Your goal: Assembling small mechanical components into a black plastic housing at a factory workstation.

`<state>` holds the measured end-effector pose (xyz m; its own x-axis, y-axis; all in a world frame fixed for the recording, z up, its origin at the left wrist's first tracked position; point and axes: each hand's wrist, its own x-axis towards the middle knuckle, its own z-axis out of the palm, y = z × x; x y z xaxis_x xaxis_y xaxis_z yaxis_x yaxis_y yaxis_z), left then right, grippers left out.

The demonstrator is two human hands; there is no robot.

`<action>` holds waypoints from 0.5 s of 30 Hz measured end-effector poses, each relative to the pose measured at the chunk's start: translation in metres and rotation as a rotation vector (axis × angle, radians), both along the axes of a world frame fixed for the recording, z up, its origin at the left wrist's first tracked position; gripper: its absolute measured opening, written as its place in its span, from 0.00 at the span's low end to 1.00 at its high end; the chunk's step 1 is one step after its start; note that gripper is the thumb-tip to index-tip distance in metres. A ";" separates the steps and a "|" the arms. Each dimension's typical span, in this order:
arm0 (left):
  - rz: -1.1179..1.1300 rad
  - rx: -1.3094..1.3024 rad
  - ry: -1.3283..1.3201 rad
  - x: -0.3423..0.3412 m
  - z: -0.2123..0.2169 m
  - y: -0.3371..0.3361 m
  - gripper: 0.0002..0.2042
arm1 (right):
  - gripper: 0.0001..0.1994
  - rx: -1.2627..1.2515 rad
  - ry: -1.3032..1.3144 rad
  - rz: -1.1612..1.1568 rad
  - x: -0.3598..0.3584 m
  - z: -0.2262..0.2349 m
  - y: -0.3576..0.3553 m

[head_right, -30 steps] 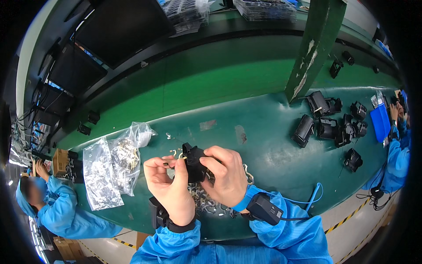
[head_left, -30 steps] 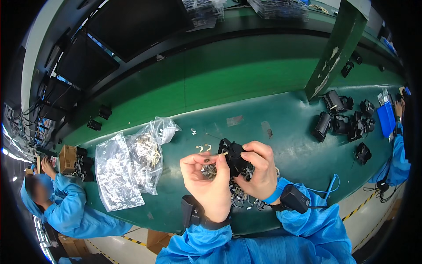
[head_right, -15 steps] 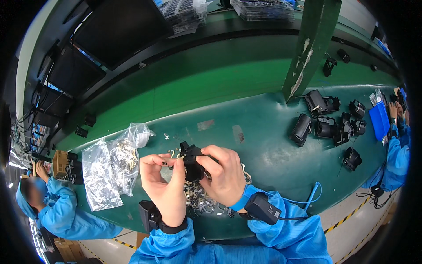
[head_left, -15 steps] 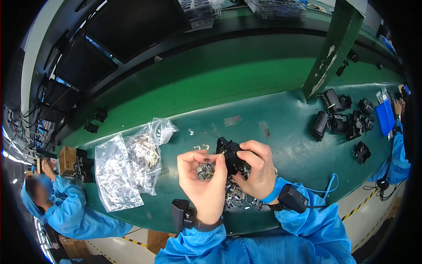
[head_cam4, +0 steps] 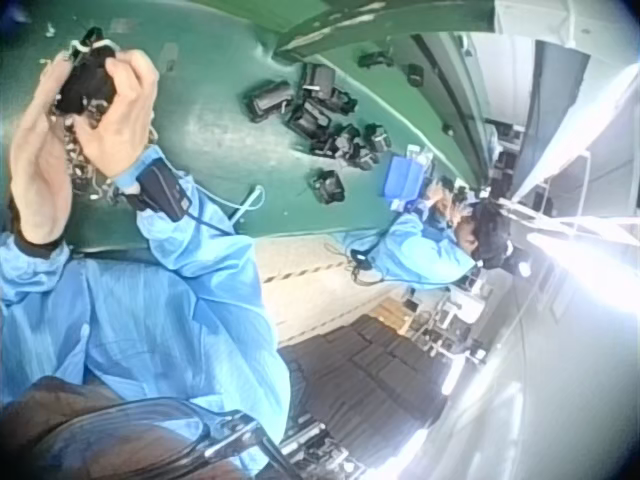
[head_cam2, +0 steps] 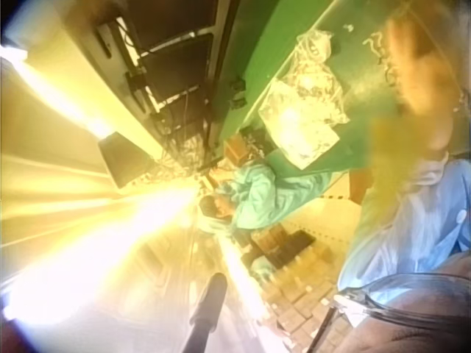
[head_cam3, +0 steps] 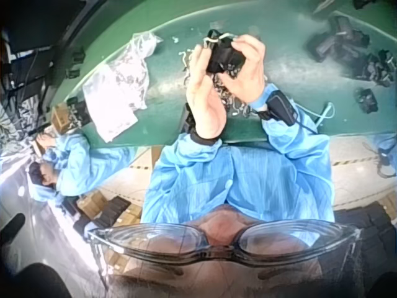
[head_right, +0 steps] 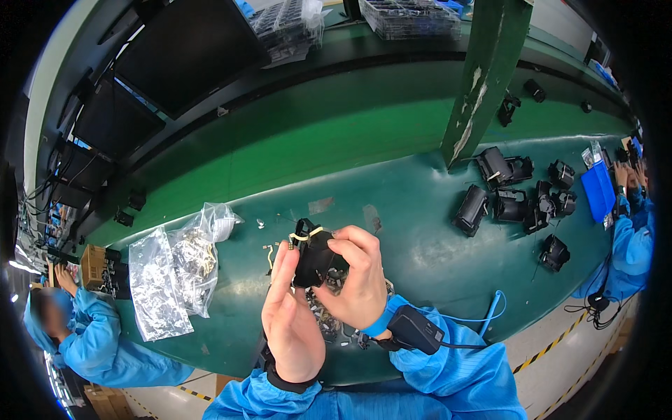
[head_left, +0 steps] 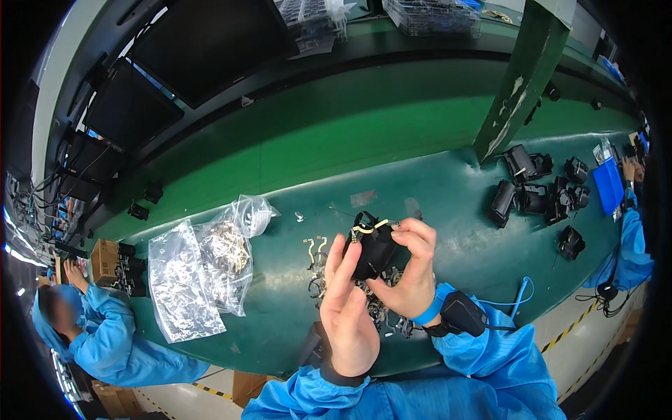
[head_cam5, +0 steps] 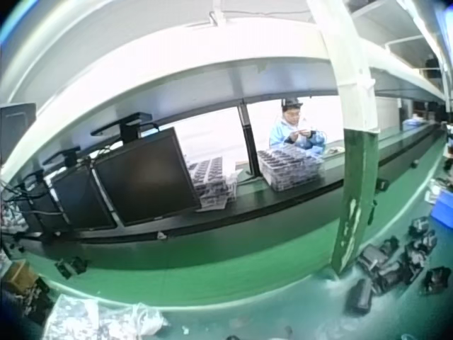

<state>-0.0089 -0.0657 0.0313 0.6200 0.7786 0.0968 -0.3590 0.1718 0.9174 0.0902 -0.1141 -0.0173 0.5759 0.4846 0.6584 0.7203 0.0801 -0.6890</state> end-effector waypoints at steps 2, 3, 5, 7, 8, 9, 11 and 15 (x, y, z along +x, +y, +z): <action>-0.006 0.021 0.009 0.000 -0.001 -0.001 0.31 | 0.40 0.004 0.005 0.005 0.000 0.001 0.000; -0.014 0.042 0.019 0.000 -0.001 -0.001 0.31 | 0.40 -0.012 0.008 0.009 0.000 0.002 0.000; -0.041 0.109 0.058 -0.005 -0.006 0.002 0.30 | 0.40 -0.028 0.010 0.013 0.000 0.002 0.000; -0.070 0.177 0.097 -0.007 -0.009 0.002 0.29 | 0.40 -0.046 -0.013 -0.001 0.002 0.002 0.000; -0.076 0.208 0.105 -0.007 -0.009 0.001 0.29 | 0.40 -0.047 -0.013 -0.003 0.002 0.002 0.000; -0.076 0.242 0.114 -0.008 -0.009 0.001 0.28 | 0.40 -0.042 -0.014 0.002 0.002 0.002 0.000; -0.053 0.292 0.148 -0.010 -0.009 0.001 0.28 | 0.40 -0.035 -0.014 0.012 0.000 0.003 0.001; -0.030 0.355 0.178 -0.012 -0.014 0.007 0.27 | 0.40 -0.029 -0.005 0.031 0.001 0.002 0.001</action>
